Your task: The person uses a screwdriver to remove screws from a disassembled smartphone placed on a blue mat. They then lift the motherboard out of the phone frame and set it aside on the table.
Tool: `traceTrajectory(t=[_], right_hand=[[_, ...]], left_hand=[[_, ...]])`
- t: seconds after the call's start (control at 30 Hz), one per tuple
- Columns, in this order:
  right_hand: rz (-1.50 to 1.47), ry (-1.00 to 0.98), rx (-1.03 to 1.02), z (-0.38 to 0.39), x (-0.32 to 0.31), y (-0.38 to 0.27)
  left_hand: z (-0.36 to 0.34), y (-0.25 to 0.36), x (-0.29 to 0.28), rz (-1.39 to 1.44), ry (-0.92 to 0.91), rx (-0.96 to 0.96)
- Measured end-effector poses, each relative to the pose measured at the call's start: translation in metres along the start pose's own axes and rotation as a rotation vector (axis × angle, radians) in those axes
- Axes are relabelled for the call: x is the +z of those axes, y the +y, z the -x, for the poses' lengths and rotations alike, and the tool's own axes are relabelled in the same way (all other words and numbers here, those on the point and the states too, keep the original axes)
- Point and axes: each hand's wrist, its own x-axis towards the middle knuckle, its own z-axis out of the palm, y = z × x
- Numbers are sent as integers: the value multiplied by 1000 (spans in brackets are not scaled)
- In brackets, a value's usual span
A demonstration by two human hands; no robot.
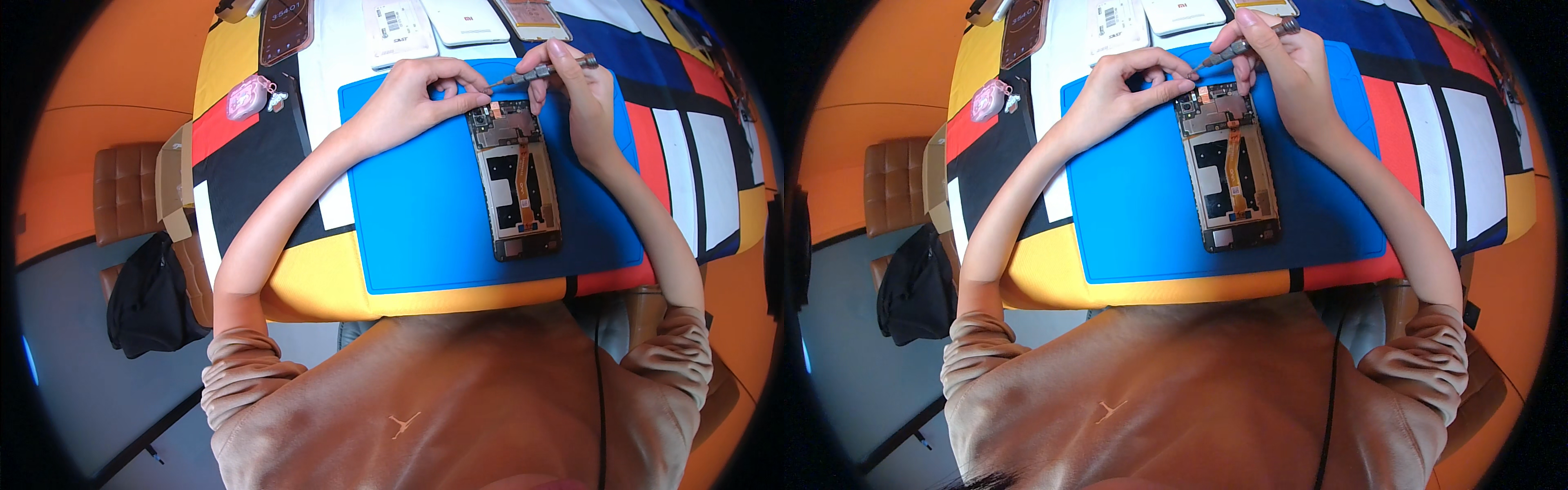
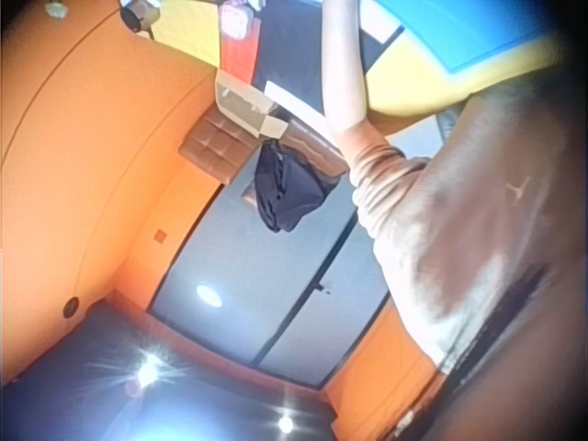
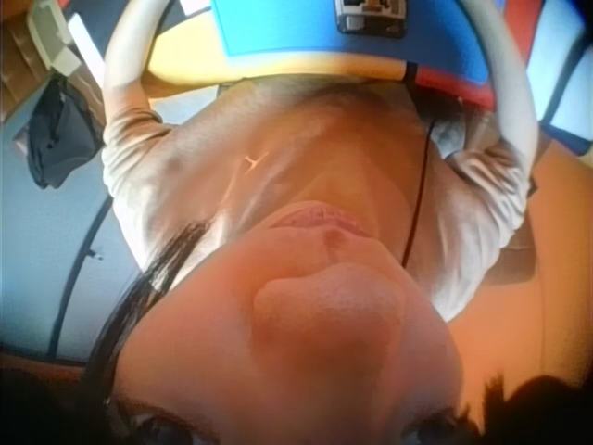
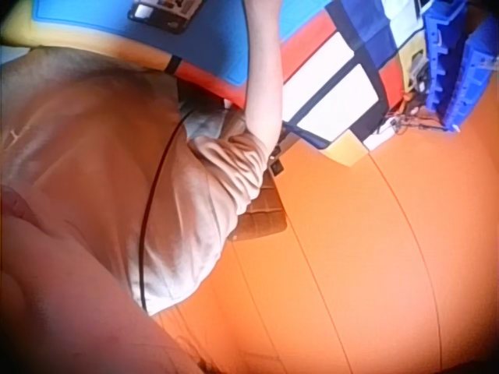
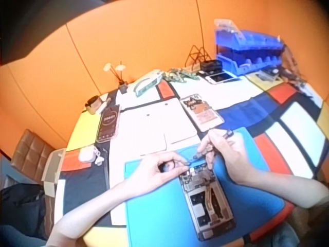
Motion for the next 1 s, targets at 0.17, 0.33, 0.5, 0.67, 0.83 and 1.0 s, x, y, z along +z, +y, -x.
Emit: traceTrajectory(t=[0.17,0.33,0.5,0.67,0.83,1.0], right_hand=[[-2,-22,-13,1,0,0],[-14,-41,-17,1,0,-1],[-15,-47,-13,2,1,0],[-1,-15,-36,3,0,0],[21,-2,-68,5,-1,-1],[41,-16,-88,6,1,-2]], left_hand=[[2,-2,-2,-34,-55,-66],[3,-1,-3,-37,-54,-59],[3,-2,-3,-38,-40,-30],[2,-6,1,-17,3,33],[2,-6,2,-21,33,65],[4,-3,-2,-16,-17,-7]])
